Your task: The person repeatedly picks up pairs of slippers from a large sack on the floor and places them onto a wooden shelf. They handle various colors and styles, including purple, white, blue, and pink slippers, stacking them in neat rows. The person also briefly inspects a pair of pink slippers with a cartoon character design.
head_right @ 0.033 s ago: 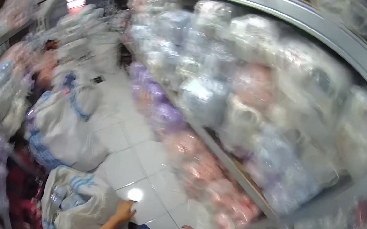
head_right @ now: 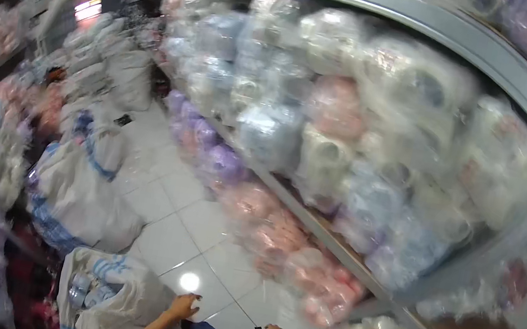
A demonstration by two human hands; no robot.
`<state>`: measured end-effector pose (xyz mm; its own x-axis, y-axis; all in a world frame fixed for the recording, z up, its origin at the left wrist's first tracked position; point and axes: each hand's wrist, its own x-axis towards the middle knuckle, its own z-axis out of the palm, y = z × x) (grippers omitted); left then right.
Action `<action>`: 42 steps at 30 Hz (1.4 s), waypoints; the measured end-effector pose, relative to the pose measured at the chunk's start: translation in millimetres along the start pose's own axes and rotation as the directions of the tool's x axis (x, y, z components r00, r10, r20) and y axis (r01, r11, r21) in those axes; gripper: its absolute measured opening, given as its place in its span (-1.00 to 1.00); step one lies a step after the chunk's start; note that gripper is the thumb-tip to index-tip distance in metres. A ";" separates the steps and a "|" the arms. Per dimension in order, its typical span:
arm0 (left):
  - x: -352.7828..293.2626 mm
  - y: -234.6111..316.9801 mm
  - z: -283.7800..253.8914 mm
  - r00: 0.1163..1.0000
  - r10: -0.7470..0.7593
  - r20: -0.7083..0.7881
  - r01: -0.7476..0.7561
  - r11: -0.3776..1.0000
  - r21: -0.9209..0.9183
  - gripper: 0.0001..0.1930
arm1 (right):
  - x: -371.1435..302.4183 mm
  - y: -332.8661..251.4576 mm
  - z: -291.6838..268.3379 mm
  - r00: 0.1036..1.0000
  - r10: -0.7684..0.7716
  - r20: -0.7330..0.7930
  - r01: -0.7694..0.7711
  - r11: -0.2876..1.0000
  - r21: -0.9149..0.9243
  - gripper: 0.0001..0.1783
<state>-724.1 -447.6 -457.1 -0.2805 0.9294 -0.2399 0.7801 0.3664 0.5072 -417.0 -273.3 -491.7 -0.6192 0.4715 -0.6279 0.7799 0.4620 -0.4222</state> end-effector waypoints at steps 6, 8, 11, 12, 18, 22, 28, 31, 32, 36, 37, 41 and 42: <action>39.1 111.4 108.8 0.724 0.230 0.650 -0.369 0.926 0.083 -0.53 | -167.0 174.8 150.6 0.769 0.627 0.121 -0.604 0.654 0.456 -0.56; 46.6 143.8 141.6 0.679 0.327 0.658 -0.474 0.879 0.053 -0.53 | -223.5 201.4 225.3 0.593 0.804 0.046 -0.705 0.490 0.513 -0.58; 44.5 223.7 165.3 0.600 0.398 0.694 -0.511 0.858 -0.051 -0.48 | -286.8 222.2 332.6 0.411 0.911 -0.003 -0.691 0.314 0.651 -0.56; 40.0 244.1 164.7 0.578 0.379 0.723 -0.519 0.854 -0.033 -0.46 | -303.8 192.4 326.5 0.332 0.939 0.093 -0.610 0.138 0.780 -0.55; 39.3 322.3 201.5 0.394 0.482 0.783 -0.800 0.599 0.033 -0.48 | -353.1 91.1 345.1 0.302 0.952 0.047 -0.451 0.099 0.887 -0.61; 48.3 332.1 236.6 0.318 0.432 0.844 -0.819 0.573 0.015 -0.55 | -367.5 94.2 344.5 0.284 0.936 0.210 -0.369 -0.095 0.925 -0.62; 62.7 377.8 297.9 0.035 0.312 0.950 -0.962 0.269 -0.052 -0.72 | -389.8 140.1 341.1 0.252 0.925 0.284 -0.231 -0.227 0.946 -0.64; 61.8 442.3 330.7 -0.096 0.404 0.910 -0.886 0.382 -0.263 -0.76 | -392.5 181.9 316.7 0.270 0.920 0.284 -0.174 -0.243 0.954 -0.65; 59.3 471.2 342.4 -0.146 0.462 0.875 -0.826 0.430 -0.365 -0.77 | -394.2 197.5 307.6 0.271 0.924 0.271 -0.154 -0.236 0.960 -0.65; 22.6 598.7 369.8 -0.187 0.662 0.726 -0.752 0.378 -0.540 -0.80 | -401.7 258.0 267.7 0.276 0.949 0.155 -0.083 -0.137 0.987 -0.66; 11.3 632.2 358.2 -0.199 0.686 0.700 -0.730 0.372 -0.573 -0.81 | -401.5 275.2 259.1 0.275 0.956 0.103 -0.069 -0.087 0.994 -0.66; -3.9 709.5 349.7 -0.271 0.753 0.599 -0.629 0.332 -0.703 -0.81 | -424.7 372.1 206.7 0.161 0.926 -0.341 -0.044 0.352 0.935 -0.67; -3.2 721.0 349.4 -0.294 0.738 0.607 -0.591 0.359 -0.722 -0.79 | -431.9 395.7 188.2 0.103 0.882 -0.460 -0.036 0.466 0.884 -0.67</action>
<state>34.7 -202.1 -379.9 0.9979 -0.0295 -0.0576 0.0418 -0.3857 0.9217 176.2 -435.5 -510.6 0.5819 0.8017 -0.1366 0.4659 -0.4662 -0.7521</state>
